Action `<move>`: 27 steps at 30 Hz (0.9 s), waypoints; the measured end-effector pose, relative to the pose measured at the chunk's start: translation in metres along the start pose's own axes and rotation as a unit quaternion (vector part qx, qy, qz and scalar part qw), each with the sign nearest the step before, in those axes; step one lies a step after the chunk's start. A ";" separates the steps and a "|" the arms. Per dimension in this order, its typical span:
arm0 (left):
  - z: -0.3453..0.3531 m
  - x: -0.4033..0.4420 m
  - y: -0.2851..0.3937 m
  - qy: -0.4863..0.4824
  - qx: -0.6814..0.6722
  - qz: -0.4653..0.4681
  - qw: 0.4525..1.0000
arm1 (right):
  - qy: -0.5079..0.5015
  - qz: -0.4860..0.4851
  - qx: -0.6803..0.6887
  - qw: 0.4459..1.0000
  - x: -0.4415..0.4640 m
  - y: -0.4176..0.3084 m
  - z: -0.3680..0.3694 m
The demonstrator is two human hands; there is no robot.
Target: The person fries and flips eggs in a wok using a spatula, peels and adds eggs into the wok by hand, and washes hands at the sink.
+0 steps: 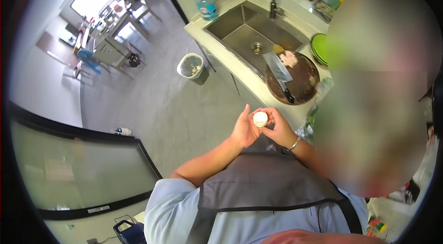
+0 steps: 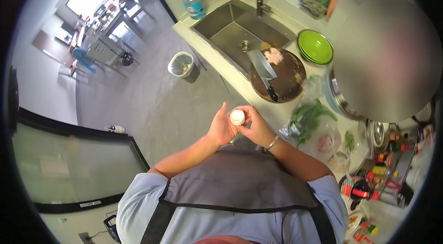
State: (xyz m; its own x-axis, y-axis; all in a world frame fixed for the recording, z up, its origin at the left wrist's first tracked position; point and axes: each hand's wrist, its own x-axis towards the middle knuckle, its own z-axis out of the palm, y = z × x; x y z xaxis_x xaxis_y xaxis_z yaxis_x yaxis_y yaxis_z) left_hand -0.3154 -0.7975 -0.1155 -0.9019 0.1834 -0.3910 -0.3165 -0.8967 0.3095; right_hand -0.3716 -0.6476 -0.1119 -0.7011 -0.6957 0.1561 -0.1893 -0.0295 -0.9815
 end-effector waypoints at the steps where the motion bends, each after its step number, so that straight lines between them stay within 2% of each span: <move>1: -0.003 0.003 0.015 0.007 -0.004 0.025 1.000 | -0.026 0.000 0.019 0.999 0.021 0.001 0.004; 6: -0.021 0.004 0.110 0.023 -0.040 0.144 0.989 | -0.099 -0.053 -0.005 0.994 0.138 -0.001 0.041; 7: -0.024 0.004 0.134 -0.003 -0.050 0.169 0.984 | -0.104 -0.065 -0.022 0.992 0.168 0.002 0.051; 9: -0.054 0.010 0.184 0.010 -0.058 0.200 0.978 | -0.103 -0.079 -0.032 0.991 0.237 0.001 0.077; 10: -0.070 0.014 0.209 0.016 -0.064 0.213 0.975 | -0.083 -0.118 -0.030 0.989 0.275 -0.002 0.093; 12: -0.097 0.014 0.257 0.077 -0.065 0.226 0.969 | -0.067 -0.170 -0.033 0.983 0.355 0.001 0.128; 15: -0.149 0.015 0.322 0.151 -0.111 0.230 0.955 | -0.062 -0.150 -0.110 0.980 0.462 0.002 0.175; 18: -0.182 0.016 0.375 0.214 -0.108 0.221 0.945 | -0.028 -0.147 -0.207 0.967 0.534 0.062 0.204; 21: -0.211 0.028 0.421 0.225 -0.103 0.192 0.950 | -0.015 -0.082 -0.148 0.985 0.548 0.098 0.188; 23: -0.216 0.050 0.446 0.225 -0.094 0.160 0.957 | 0.021 -0.012 -0.095 0.995 0.538 0.102 0.150; 27: -0.192 0.109 0.482 0.179 -0.066 0.113 0.975 | 0.199 0.058 -0.123 0.970 0.526 0.120 0.031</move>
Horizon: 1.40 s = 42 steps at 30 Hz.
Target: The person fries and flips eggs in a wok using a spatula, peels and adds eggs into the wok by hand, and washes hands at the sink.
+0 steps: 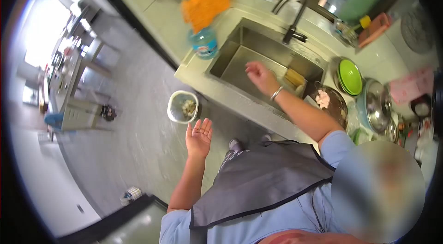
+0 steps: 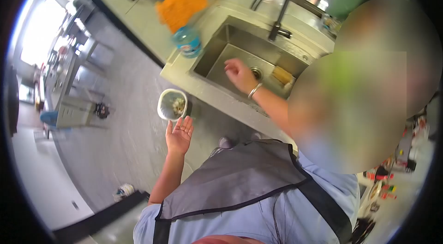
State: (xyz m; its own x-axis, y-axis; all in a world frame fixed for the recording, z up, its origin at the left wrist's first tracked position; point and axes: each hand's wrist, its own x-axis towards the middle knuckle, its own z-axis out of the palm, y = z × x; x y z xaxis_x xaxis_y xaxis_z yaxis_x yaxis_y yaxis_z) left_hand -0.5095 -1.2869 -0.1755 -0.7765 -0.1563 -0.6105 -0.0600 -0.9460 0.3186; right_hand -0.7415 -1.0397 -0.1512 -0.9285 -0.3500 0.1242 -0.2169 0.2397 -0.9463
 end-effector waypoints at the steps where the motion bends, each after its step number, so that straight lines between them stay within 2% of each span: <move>1: 0.014 0.015 0.000 -0.023 0.017 -0.014 0.999 | 0.055 0.029 -0.019 0.998 0.017 0.011 -0.031; 3: 0.047 0.042 -0.006 -0.066 0.047 -0.032 0.996 | 0.134 -0.015 0.100 0.986 0.058 0.064 -0.095; 5: 0.087 0.064 -0.017 -0.083 0.075 -0.050 0.992 | 0.169 0.035 0.163 0.971 0.082 0.074 -0.149; 8: 0.153 0.092 -0.033 -0.117 0.129 -0.063 0.983 | 0.202 0.113 0.191 0.954 0.100 0.074 -0.195; 11: 0.203 0.118 -0.050 -0.158 0.183 -0.069 0.968 | 0.308 0.142 0.118 0.933 0.113 0.134 -0.233; 14: 0.240 0.148 -0.070 -0.189 0.225 -0.057 0.954 | 0.307 0.118 0.128 0.936 0.113 0.144 -0.206; 15: 0.245 0.169 -0.078 -0.205 0.234 -0.048 0.949 | 0.240 0.131 0.213 0.938 0.110 0.110 -0.181; 16: 0.253 0.189 -0.086 -0.222 0.242 -0.040 0.944 | 0.212 0.182 0.310 0.909 0.112 0.086 -0.154; 18: 0.271 0.220 -0.108 -0.233 0.243 -0.026 0.941 | 0.139 0.123 0.446 0.876 0.115 0.058 -0.110; 20: 0.280 0.257 -0.123 -0.233 0.240 -0.035 0.942 | 0.067 0.072 0.430 0.897 0.135 0.071 -0.080; 21: 0.284 0.281 -0.130 -0.232 0.239 -0.049 0.942 | 0.047 0.103 0.191 0.975 0.131 0.039 -0.076; 22: 0.287 0.297 -0.135 -0.231 0.240 -0.063 0.941 | 0.024 0.133 -0.060 0.989 0.122 0.005 -0.071; 24: 0.298 0.287 -0.135 -0.152 0.251 -0.046 0.955 | 0.090 0.198 0.153 0.964 0.120 0.004 -0.049; 25: 0.301 0.282 -0.135 -0.116 0.259 -0.040 0.958 | 0.131 0.223 0.258 0.931 0.120 0.004 -0.039; 26: 0.276 0.292 -0.132 -0.223 0.284 -0.137 0.922 | 0.150 0.206 0.289 0.923 0.128 0.017 -0.043; 27: 0.290 0.272 -0.142 -0.194 0.265 -0.118 0.937 | 0.152 0.179 0.268 0.934 0.140 0.033 -0.048; 28: 0.300 0.248 -0.157 -0.164 0.248 -0.107 0.949 | 0.147 0.154 0.190 0.958 0.149 0.049 -0.051; 29: 0.279 0.274 -0.155 -0.218 0.289 -0.081 0.929 | 0.148 0.149 0.119 0.970 0.151 0.059 -0.048; 30: 0.257 0.313 -0.139 -0.367 0.222 -0.210 0.879 | 0.149 0.157 0.053 0.975 0.149 0.063 -0.038; 32: 0.221 0.375 -0.130 -0.294 0.269 -0.046 0.916 | 0.148 0.173 -0.043 0.973 0.148 0.069 -0.023; 35: 0.290 0.274 -0.139 -0.142 0.335 -0.122 0.924 | 0.153 0.194 -0.128 0.960 0.149 0.081 -0.006; 39: 0.255 0.350 -0.114 -0.402 0.204 -0.265 0.853 | 0.158 0.205 -0.205 0.944 0.154 0.089 0.000; 40: 0.263 0.351 -0.118 -0.159 0.325 -0.159 0.919 | 0.163 0.203 -0.200 0.945 0.153 0.090 -0.003; 42: 0.262 0.370 -0.119 -0.249 0.322 -0.240 0.881 | 0.173 0.197 -0.163 0.951 0.150 0.095 -0.009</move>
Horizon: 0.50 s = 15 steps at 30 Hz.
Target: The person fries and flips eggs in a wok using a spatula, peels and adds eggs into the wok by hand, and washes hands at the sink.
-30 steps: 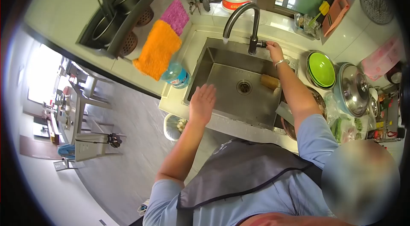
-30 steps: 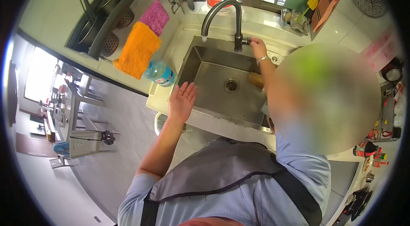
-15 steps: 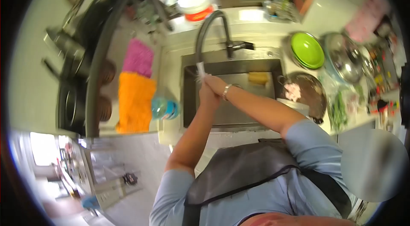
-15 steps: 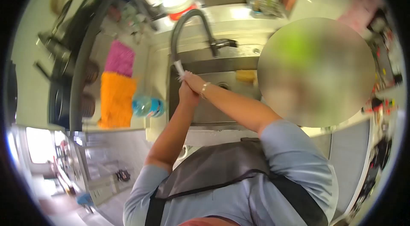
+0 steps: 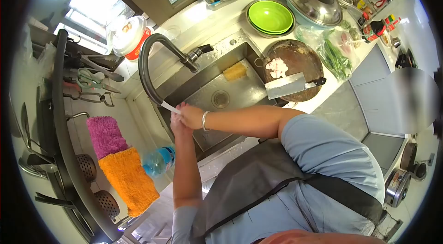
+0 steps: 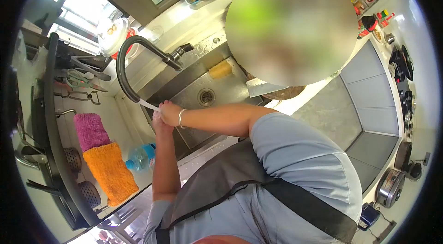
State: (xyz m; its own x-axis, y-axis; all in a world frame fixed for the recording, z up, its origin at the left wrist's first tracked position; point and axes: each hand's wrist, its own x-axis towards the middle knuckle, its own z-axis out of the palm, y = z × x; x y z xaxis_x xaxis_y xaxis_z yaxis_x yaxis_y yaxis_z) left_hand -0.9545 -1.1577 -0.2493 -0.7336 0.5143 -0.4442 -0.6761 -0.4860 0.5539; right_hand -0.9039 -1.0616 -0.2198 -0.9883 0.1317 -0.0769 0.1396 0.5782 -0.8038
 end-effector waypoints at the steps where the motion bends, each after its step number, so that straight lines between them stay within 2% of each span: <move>1: 0.001 0.002 0.003 -0.057 0.006 -0.025 0.998 | 0.001 0.000 0.043 0.999 0.000 0.002 -0.013; 3: 0.016 -0.010 0.002 -0.104 0.080 -0.029 0.991 | 0.003 -0.002 0.130 0.991 -0.003 0.002 -0.042; 4: 0.025 -0.018 -0.001 -0.126 0.116 -0.031 0.985 | 0.017 0.007 0.128 0.992 -0.010 -0.002 -0.049; 7: 0.006 -0.008 -0.020 -0.038 0.084 -0.059 0.994 | -0.031 0.078 0.127 0.988 -0.014 -0.004 -0.054; 8: -0.001 0.000 -0.029 -0.001 0.120 -0.025 0.992 | -0.042 0.073 0.138 0.987 -0.016 -0.004 -0.059; 10: 0.012 -0.001 -0.033 0.043 0.140 -0.053 0.988 | -0.065 0.060 0.158 0.983 -0.021 -0.006 -0.079; 11: 0.018 -0.005 -0.031 0.066 0.149 -0.067 0.984 | -0.031 0.007 0.054 0.998 -0.013 0.020 -0.063; 12: 0.031 -0.017 -0.022 0.119 0.216 -0.098 0.964 | 0.004 -0.046 -0.052 0.998 -0.003 0.049 -0.046; 14: 0.012 -0.015 -0.034 0.109 0.381 -0.083 0.914 | -0.022 0.081 0.060 0.995 -0.016 0.075 -0.059; 15: -0.002 -0.011 -0.041 0.106 0.460 -0.074 0.879 | -0.021 0.066 0.018 0.997 -0.012 0.105 -0.052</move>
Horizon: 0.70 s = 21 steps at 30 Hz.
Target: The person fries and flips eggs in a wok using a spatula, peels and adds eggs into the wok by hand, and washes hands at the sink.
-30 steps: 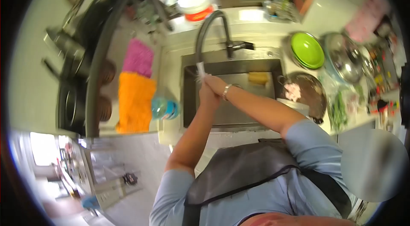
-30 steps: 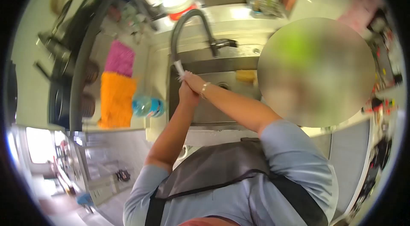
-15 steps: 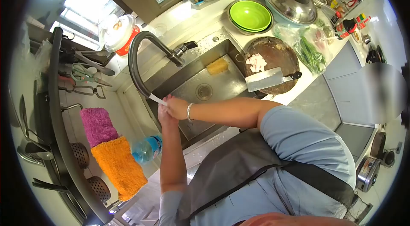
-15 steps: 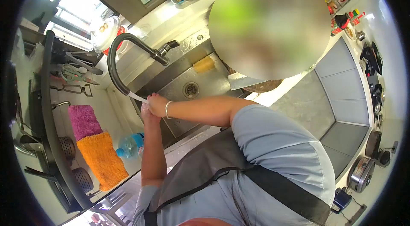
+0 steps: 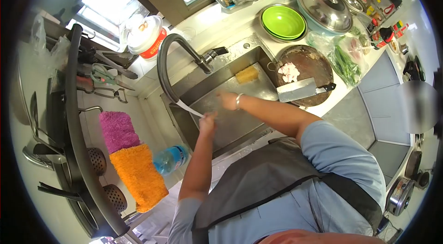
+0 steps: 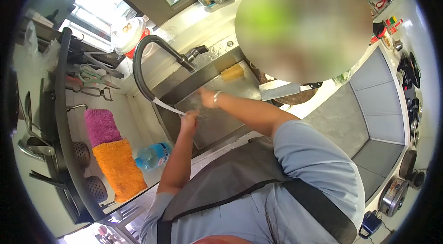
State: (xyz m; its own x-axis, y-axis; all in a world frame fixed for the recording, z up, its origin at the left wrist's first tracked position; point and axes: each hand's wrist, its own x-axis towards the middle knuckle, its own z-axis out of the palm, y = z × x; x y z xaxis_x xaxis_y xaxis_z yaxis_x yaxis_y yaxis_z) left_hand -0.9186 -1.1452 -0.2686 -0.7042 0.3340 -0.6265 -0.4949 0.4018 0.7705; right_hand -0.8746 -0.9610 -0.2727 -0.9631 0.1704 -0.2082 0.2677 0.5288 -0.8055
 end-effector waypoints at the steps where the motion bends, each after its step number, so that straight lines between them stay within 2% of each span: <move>1: -0.010 0.028 -0.041 0.019 0.097 0.059 0.993 | 0.004 -0.015 -0.041 0.999 0.009 0.025 0.005; 3: -0.030 0.080 -0.119 0.094 0.300 0.159 0.936 | 0.079 0.073 0.045 0.993 0.001 0.022 -0.030; 5: -0.024 0.042 -0.094 0.099 0.325 0.109 0.934 | 0.177 0.158 0.179 0.955 0.018 0.031 -0.053; 7: -0.024 0.028 -0.090 0.103 0.350 0.086 0.927 | 0.260 0.169 0.181 0.933 0.021 0.016 -0.089; 9: -0.032 0.026 -0.100 0.097 0.380 0.095 0.915 | 0.389 0.053 0.252 0.884 0.048 0.027 -0.092; 10: -0.035 0.023 -0.098 0.090 0.376 0.066 0.920 | 0.281 0.085 0.158 0.943 0.028 -0.006 -0.121; 11: -0.037 0.018 -0.092 0.076 0.372 0.039 0.924 | 0.241 0.012 0.127 0.962 0.029 -0.013 -0.121; 12: -0.038 0.018 -0.085 0.036 0.441 0.059 0.895 | 0.145 -0.024 0.087 0.985 0.018 -0.031 -0.135; 13: -0.033 0.013 -0.080 -0.002 0.508 0.082 0.858 | 0.185 -0.114 0.002 0.976 0.029 -0.013 -0.121; 14: -0.021 -0.019 -0.068 0.060 0.613 0.218 0.757 | 0.117 -0.081 -0.015 0.990 0.017 -0.024 -0.136; 15: -0.014 -0.034 -0.055 0.064 0.643 0.270 0.714 | 0.102 -0.114 -0.052 0.987 0.004 -0.030 -0.142; 16: -0.006 -0.050 -0.041 0.073 0.671 0.320 0.665 | 0.078 -0.076 -0.052 0.993 -0.015 -0.049 -0.150; 17: -0.005 -0.046 -0.030 0.019 0.654 0.288 0.699 | 0.047 -0.080 -0.013 0.996 -0.028 -0.063 -0.151; 18: -0.004 -0.042 -0.019 -0.035 0.636 0.252 0.728 | 0.140 -0.135 0.006 0.981 -0.050 -0.080 -0.147; 19: 0.000 -0.037 -0.010 -0.056 0.572 0.221 0.788 | 0.222 -0.174 0.011 0.959 -0.069 -0.094 -0.139; 20: 0.004 -0.031 -0.001 -0.078 0.505 0.186 0.839 | 0.197 -0.143 0.062 0.968 -0.092 -0.112 -0.141; 21: 0.003 -0.021 0.003 -0.092 0.474 0.165 0.860 | 0.165 -0.150 0.011 0.975 -0.101 -0.114 -0.136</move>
State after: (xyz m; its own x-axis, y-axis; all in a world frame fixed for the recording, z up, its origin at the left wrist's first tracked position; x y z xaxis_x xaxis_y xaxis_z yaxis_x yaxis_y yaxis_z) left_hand -0.9036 -1.1483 -0.2538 -0.5905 0.6574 -0.4681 0.4143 0.7447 0.5233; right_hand -0.8038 -0.9255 -0.0845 -0.9358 0.2716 0.2248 -0.0280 0.5782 -0.8154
